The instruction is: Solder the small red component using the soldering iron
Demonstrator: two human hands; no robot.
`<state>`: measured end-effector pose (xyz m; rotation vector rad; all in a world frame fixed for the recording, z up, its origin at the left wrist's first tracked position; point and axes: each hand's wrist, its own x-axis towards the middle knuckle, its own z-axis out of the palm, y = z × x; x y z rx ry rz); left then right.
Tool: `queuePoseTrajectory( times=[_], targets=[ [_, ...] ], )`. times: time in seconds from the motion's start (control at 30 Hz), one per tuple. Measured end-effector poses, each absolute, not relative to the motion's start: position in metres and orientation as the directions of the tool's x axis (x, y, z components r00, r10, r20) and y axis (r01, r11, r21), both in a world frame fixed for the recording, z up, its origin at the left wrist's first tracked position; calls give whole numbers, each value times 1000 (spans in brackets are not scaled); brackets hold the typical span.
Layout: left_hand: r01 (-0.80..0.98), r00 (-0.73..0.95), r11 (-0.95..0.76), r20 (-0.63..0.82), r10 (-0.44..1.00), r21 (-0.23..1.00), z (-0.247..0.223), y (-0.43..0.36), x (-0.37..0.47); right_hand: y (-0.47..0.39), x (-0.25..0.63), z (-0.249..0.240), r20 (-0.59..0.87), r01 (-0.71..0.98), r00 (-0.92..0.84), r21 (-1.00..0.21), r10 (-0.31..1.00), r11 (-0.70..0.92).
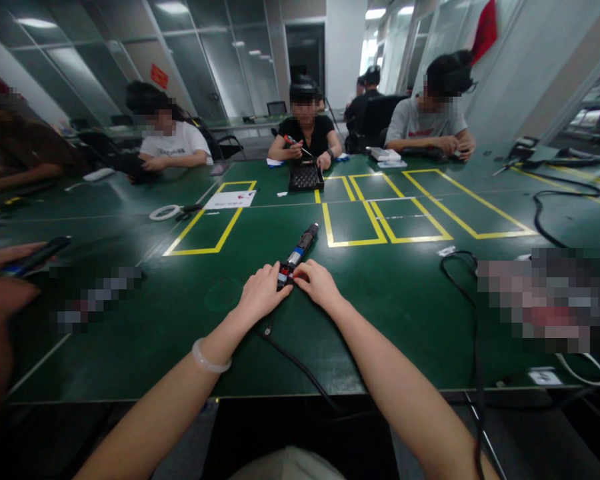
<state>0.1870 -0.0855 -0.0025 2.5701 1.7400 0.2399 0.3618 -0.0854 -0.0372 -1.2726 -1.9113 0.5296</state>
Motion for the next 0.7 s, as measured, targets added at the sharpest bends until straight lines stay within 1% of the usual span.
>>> queuePoseTrajectory(
  times=[0.07, 0.3, 0.43, 0.6, 0.7],
  targets=[
    [922, 361, -373, 116, 925, 103, -1, -87, 191, -86, 360, -35, 361, 596, -200, -693, 911, 405],
    [948, 298, -310, 141, 944, 67, -3, -83, 202, -89, 358, -29, 410, 622, -172, -660, 896, 421],
    [962, 268, -273, 157, 951, 12, -6, -82, 205, -90, 358, -31, 417, 575, -162, -697, 894, 429],
    [957, 291, -286, 174, 941, -57, -6, -82, 203, -88, 361, -36, 443, 527, -134, -725, 886, 443],
    [949, 313, -300, 184, 932, -93, -5, -80, 193, -88, 365, -35, 429, 523, -122, -738, 895, 425]
  ],
)
